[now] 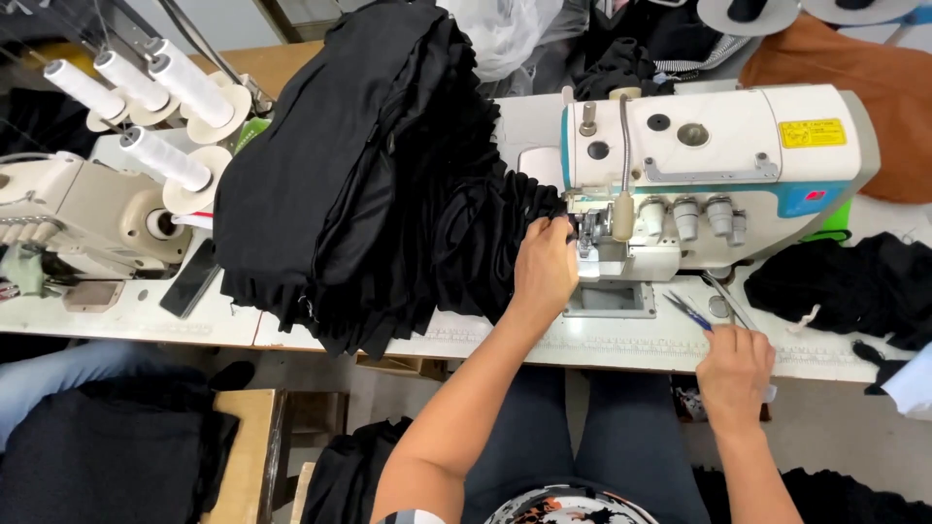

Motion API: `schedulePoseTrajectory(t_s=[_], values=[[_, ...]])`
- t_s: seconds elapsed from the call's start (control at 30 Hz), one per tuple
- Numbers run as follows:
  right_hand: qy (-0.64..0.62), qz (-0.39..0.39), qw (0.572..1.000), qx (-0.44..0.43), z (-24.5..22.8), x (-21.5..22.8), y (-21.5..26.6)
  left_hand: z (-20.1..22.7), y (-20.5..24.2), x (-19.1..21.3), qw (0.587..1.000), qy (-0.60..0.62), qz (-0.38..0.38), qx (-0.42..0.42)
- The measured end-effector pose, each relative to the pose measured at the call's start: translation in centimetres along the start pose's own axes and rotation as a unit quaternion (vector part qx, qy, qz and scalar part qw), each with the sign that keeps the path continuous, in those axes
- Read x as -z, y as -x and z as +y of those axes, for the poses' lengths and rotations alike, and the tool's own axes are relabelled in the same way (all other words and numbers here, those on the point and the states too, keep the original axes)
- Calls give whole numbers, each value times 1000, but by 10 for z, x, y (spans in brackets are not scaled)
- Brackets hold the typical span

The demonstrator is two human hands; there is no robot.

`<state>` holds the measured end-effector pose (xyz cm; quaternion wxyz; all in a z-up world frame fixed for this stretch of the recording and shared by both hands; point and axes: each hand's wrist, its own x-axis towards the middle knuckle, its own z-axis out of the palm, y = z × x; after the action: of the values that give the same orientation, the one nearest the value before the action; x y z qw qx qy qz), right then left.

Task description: Sewing black fabric pieces together using an industrial overlock machine in a factory setting.

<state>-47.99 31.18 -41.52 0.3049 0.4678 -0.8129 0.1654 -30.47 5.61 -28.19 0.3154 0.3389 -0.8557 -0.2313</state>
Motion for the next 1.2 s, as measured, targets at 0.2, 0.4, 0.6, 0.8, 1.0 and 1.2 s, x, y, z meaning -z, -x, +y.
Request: schedulePoseTrajectory(t_s=[0.2,0.4,0.6,0.8,1.0,1.2], values=[[-96,-282,904,-308,15,19,4,-26,22,8,992,20,100,-78],[-577,-274,615,-462,-79,115,-90,-20,49,18,984,83,137,-73],[-271,-85,959,-3,-134,59,-108,-18,54,26,980,112,149,-69],[-32,-20,998,42,-165,17,-122,-14,59,32,974,139,167,-67],[-147,-6,989,2,-136,81,-86,-23,109,75,980,153,124,18],[-35,53,998,11,-21,-24,6,8,184,131,992,30,-118,-11]])
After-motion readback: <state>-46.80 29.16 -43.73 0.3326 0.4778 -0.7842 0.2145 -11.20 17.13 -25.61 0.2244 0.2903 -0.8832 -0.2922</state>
